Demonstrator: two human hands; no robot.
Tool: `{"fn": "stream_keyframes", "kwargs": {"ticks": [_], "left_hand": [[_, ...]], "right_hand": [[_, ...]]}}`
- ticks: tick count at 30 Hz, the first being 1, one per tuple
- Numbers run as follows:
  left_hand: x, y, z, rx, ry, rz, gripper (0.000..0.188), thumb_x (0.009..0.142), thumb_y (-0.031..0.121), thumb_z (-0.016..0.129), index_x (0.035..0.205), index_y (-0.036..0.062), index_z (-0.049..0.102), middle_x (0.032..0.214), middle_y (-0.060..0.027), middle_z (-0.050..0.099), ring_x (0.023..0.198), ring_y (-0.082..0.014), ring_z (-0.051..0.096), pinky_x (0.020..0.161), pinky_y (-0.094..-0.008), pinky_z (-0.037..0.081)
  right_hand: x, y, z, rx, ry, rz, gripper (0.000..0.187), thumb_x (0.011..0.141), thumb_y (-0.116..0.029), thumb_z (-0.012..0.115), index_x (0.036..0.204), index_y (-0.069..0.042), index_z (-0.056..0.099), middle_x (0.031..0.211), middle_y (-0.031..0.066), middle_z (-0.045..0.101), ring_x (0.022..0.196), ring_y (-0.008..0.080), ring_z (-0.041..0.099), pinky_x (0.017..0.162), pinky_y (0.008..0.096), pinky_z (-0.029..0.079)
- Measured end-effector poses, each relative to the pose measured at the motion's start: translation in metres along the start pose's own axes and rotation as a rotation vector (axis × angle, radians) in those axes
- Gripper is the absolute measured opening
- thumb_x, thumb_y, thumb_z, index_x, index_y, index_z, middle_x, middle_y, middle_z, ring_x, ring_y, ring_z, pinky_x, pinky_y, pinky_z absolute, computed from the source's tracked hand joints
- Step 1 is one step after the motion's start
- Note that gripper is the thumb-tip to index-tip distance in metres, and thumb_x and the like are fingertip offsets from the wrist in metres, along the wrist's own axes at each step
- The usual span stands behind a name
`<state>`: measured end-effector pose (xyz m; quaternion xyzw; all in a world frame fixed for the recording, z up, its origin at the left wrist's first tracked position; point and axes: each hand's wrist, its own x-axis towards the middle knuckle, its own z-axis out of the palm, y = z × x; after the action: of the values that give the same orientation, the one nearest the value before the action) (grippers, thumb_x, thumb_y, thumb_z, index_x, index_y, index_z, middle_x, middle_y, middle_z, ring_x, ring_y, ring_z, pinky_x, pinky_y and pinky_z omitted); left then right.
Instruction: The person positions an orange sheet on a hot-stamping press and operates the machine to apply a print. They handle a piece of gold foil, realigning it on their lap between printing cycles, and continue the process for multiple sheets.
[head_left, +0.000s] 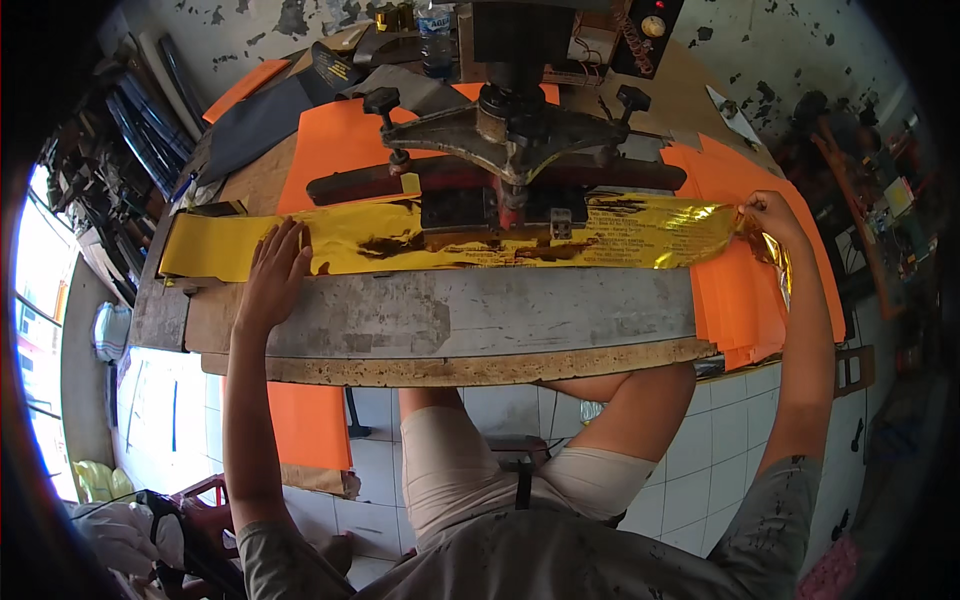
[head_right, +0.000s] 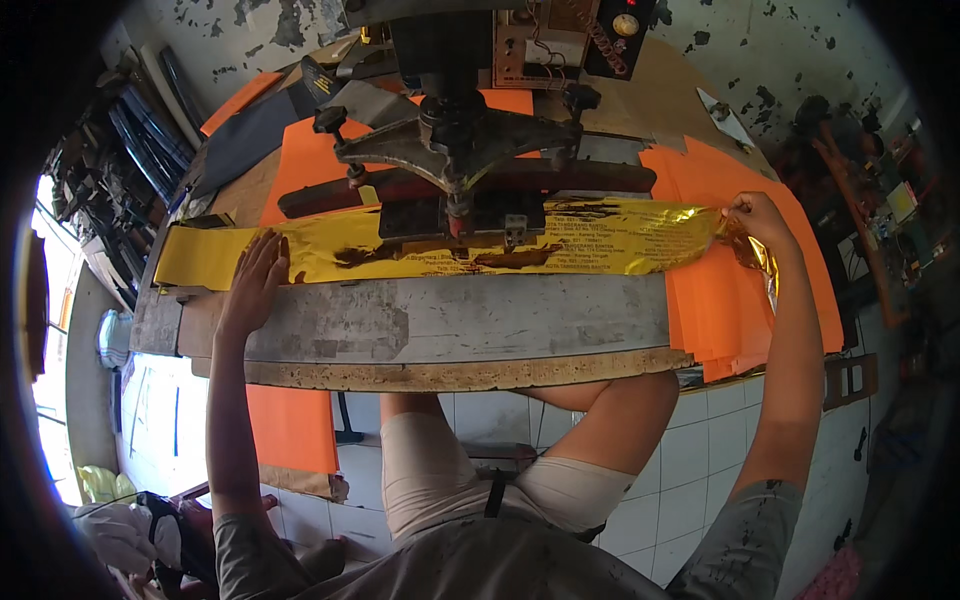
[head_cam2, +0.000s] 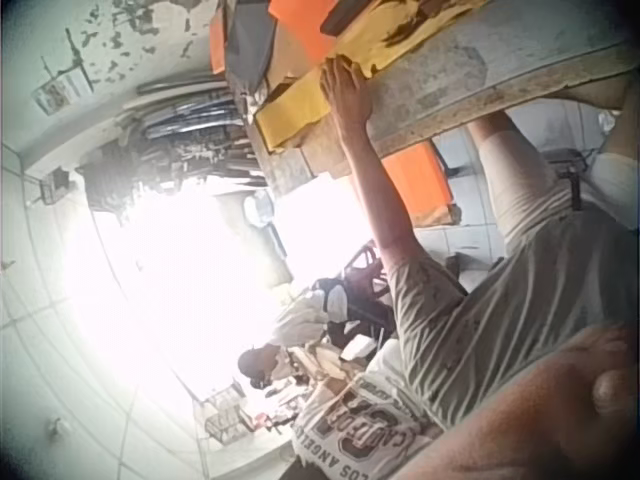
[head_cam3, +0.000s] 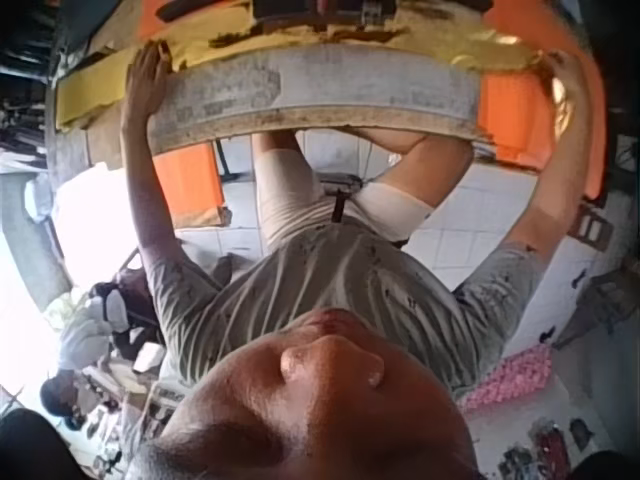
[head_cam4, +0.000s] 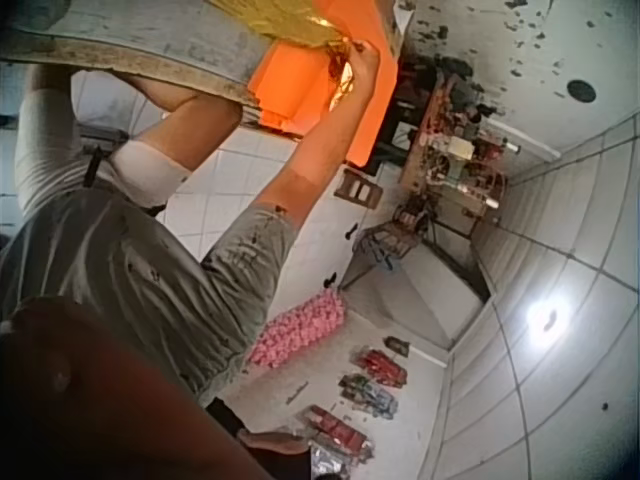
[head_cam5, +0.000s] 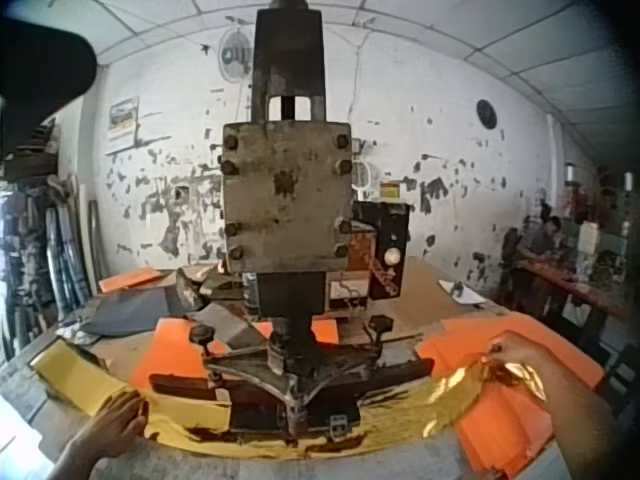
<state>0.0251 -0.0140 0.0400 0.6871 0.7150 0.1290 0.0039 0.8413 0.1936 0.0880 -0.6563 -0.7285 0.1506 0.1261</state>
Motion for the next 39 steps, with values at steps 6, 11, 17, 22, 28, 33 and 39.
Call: {"fn": "stream_keyframes", "kwargs": {"ticks": [6, 11, 17, 22, 28, 33, 39], "left_hand": [[0.001, 0.012, -0.004, 0.038, -0.053, -0.035, 0.064, 0.113, 0.049, 0.034, 0.159, 0.0063, 0.044, 0.168, -0.0168, 0.036, 0.159, -0.0345, 0.027, 0.13, -0.0483, 0.02], [0.006, 0.012, 0.001, -0.025, -0.041, -0.02, 0.063, 0.113, 0.048, 0.034, 0.159, 0.0062, 0.044, 0.168, -0.0161, 0.036, 0.159, -0.0339, 0.027, 0.13, -0.0465, 0.02], [0.005, 0.007, 0.003, -0.019, -0.031, -0.026, 0.061, 0.113, 0.045, 0.034, 0.158, 0.0071, 0.045, 0.168, -0.0151, 0.037, 0.159, -0.0328, 0.028, 0.13, -0.0458, 0.021], [0.008, 0.006, 0.005, -0.016, -0.033, -0.028, 0.059, 0.113, 0.045, 0.035, 0.158, 0.0083, 0.046, 0.168, -0.0153, 0.037, 0.159, -0.033, 0.028, 0.13, -0.0459, 0.021], [0.007, 0.006, 0.005, -0.022, -0.03, -0.022, 0.059, 0.113, 0.045, 0.035, 0.157, 0.0076, 0.046, 0.168, -0.0158, 0.038, 0.158, -0.0339, 0.028, 0.13, -0.046, 0.021], [0.005, 0.004, 0.004, -0.039, -0.024, -0.032, 0.06, 0.113, 0.045, 0.035, 0.157, 0.0066, 0.046, 0.168, -0.0164, 0.038, 0.158, -0.0354, 0.028, 0.13, -0.0464, 0.021], [-0.008, 0.001, -0.001, -0.026, 0.023, -0.031, 0.059, 0.113, 0.044, 0.038, 0.158, 0.0063, 0.045, 0.168, -0.0161, 0.037, 0.158, -0.0358, 0.028, 0.13, -0.0474, 0.021]], "right_hand": [[0.023, 0.021, 0.009, 0.089, 0.044, -0.027, 0.022, 0.099, -0.022, 0.075, 0.096, 0.0, 0.073, 0.078, 0.0009, 0.063, 0.072, 0.0096, 0.054, 0.068, 0.0308, 0.044], [0.033, 0.037, 0.007, 0.138, 0.04, 0.019, 0.025, 0.102, -0.025, 0.072, 0.1, 0.0, 0.072, 0.086, 0.0029, 0.069, 0.077, 0.0098, 0.059, 0.073, 0.0311, 0.046], [0.037, 0.02, 0.013, 0.174, 0.039, 0.039, 0.017, 0.105, -0.015, 0.066, 0.101, 0.001, 0.069, 0.086, 0.0018, 0.07, 0.079, 0.0076, 0.063, 0.074, 0.0284, 0.05], [0.035, 0.025, 0.011, 0.149, 0.058, 0.025, 0.018, 0.105, -0.016, 0.068, 0.101, 0.001, 0.069, 0.085, 0.0022, 0.07, 0.078, 0.007, 0.063, 0.073, 0.0281, 0.05], [0.035, 0.027, 0.013, 0.217, 0.043, 0.04, 0.018, 0.104, -0.016, 0.069, 0.099, 0.001, 0.069, 0.084, 0.0017, 0.07, 0.076, 0.0066, 0.061, 0.071, 0.0272, 0.048], [0.034, 0.035, 0.015, 0.276, 0.027, -0.031, 0.02, 0.102, -0.021, 0.072, 0.101, -0.001, 0.071, 0.09, 0.001, 0.072, 0.081, 0.0069, 0.061, 0.075, 0.0263, 0.047], [0.016, 0.01, 0.004, 0.451, 0.324, 0.067, 0.026, 0.103, -0.025, 0.07, 0.111, 0.0, 0.072, 0.101, 0.0079, 0.072, 0.096, 0.0179, 0.067, 0.088, 0.0352, 0.05]]}}
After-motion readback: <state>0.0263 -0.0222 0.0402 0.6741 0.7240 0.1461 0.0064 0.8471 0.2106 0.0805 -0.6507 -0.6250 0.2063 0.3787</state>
